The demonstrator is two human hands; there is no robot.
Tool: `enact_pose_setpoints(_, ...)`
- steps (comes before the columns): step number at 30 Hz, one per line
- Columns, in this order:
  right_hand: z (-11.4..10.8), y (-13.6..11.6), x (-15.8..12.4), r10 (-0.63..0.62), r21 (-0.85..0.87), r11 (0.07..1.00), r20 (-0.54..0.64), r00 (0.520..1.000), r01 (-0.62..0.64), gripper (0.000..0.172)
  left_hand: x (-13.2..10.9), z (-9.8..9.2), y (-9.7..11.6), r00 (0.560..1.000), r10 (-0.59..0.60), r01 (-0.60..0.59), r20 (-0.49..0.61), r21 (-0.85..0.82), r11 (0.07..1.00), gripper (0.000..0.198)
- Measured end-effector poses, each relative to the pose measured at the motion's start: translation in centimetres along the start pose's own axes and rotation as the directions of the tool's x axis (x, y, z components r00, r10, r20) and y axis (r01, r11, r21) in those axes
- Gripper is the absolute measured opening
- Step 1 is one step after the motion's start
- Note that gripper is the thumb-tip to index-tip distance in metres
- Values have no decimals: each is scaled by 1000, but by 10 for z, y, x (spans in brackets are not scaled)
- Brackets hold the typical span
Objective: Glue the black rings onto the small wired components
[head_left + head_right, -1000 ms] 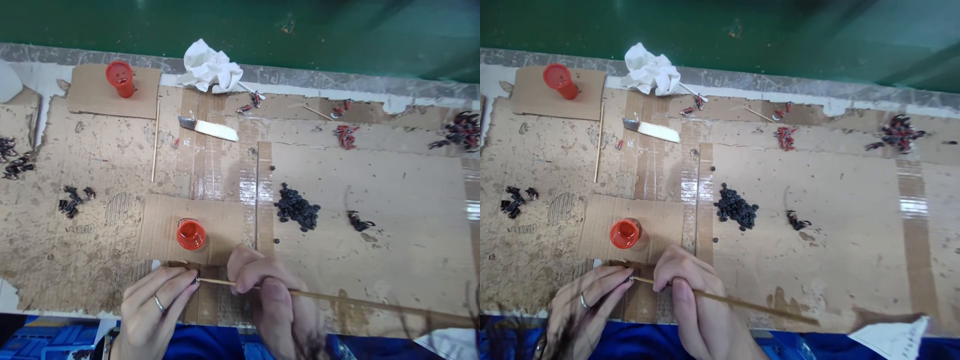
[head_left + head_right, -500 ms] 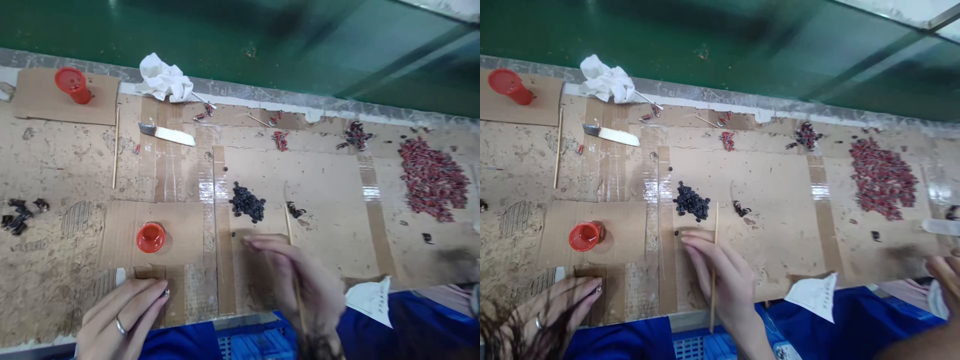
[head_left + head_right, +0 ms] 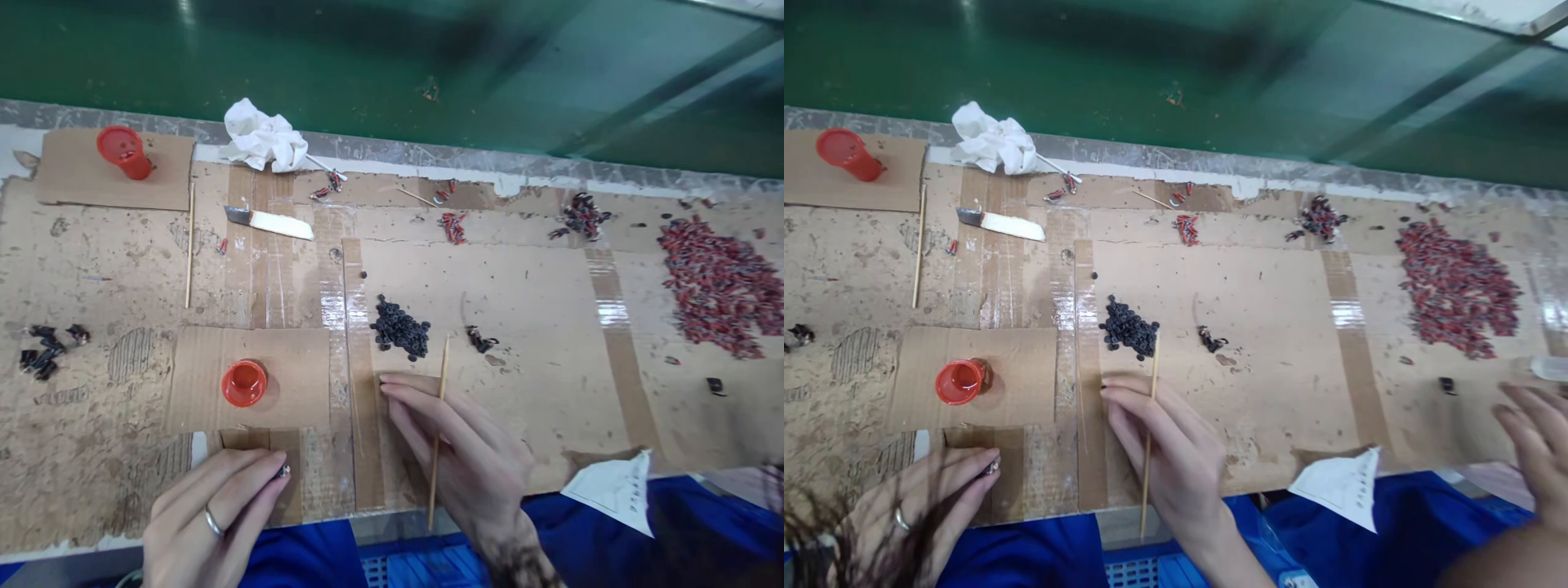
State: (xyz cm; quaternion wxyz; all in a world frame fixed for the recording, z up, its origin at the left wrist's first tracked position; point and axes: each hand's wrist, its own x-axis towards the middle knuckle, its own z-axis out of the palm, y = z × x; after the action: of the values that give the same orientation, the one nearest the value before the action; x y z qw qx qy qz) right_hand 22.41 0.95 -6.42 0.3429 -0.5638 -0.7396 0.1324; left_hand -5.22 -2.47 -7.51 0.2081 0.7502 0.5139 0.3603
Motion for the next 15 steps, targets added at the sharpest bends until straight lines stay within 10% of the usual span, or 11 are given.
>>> enact_pose_setpoints(6, 14, -47, 7, 354, 490, 819, -19, 935, -300, 16, 12, 15, 28, 982, -184, 189, 48, -165, 968, 13)
enact_pose_setpoints(15, 18, -62, 17, 275, 611, 738, 112, 955, -285, 33, 27, 23, 52, 946, -310, 280, -92, -247, 928, 16)
